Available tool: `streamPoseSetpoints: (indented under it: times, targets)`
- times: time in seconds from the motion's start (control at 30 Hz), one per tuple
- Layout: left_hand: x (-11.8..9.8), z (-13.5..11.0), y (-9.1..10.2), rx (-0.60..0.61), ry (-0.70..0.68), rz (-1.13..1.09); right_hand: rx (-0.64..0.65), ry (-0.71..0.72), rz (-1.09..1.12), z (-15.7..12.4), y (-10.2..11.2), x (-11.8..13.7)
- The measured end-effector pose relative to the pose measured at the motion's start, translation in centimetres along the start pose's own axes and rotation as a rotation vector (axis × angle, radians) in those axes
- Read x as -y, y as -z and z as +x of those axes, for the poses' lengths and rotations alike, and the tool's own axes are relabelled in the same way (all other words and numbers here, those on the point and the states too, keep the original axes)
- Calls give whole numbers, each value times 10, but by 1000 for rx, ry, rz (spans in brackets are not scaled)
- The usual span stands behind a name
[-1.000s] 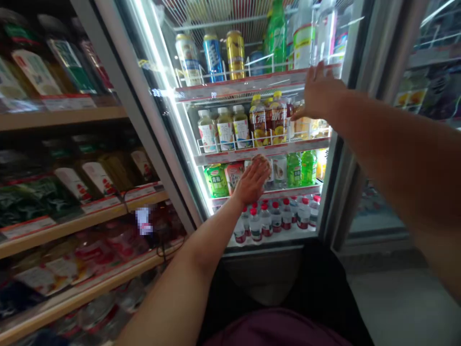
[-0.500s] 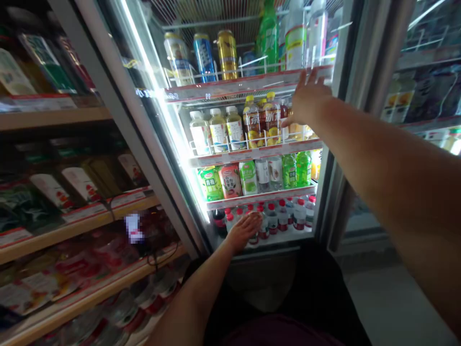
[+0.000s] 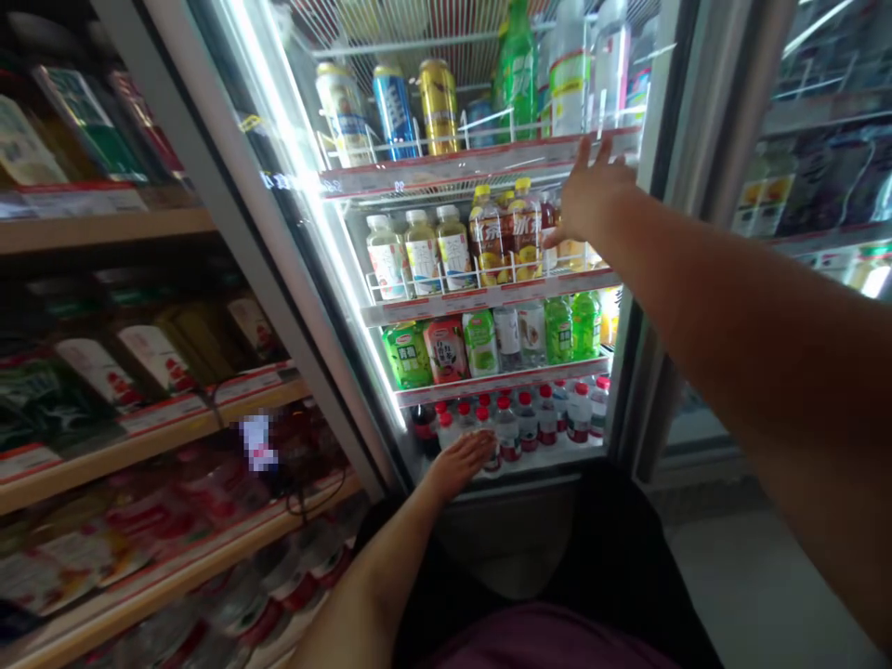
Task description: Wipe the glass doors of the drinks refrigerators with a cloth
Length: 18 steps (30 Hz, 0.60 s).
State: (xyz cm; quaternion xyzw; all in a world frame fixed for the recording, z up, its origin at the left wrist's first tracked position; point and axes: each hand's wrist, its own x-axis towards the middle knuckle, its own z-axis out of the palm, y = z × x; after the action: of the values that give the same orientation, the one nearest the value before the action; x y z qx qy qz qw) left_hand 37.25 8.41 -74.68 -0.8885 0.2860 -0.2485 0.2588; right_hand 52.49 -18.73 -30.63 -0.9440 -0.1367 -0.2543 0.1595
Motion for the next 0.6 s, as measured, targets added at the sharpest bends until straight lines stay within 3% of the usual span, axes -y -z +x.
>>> streamPoseSetpoints:
  times: [0.17,0.33,0.6]
  targets:
    - [8,-9,5,11,2,9,-21,23,118,6,-6,-5]
    - [25,-25,13,47,29,17,-16,28,82,1,-6,-6]
    - [77,-38,52,-1,137,105,67,-24,-67,-6,3,0]
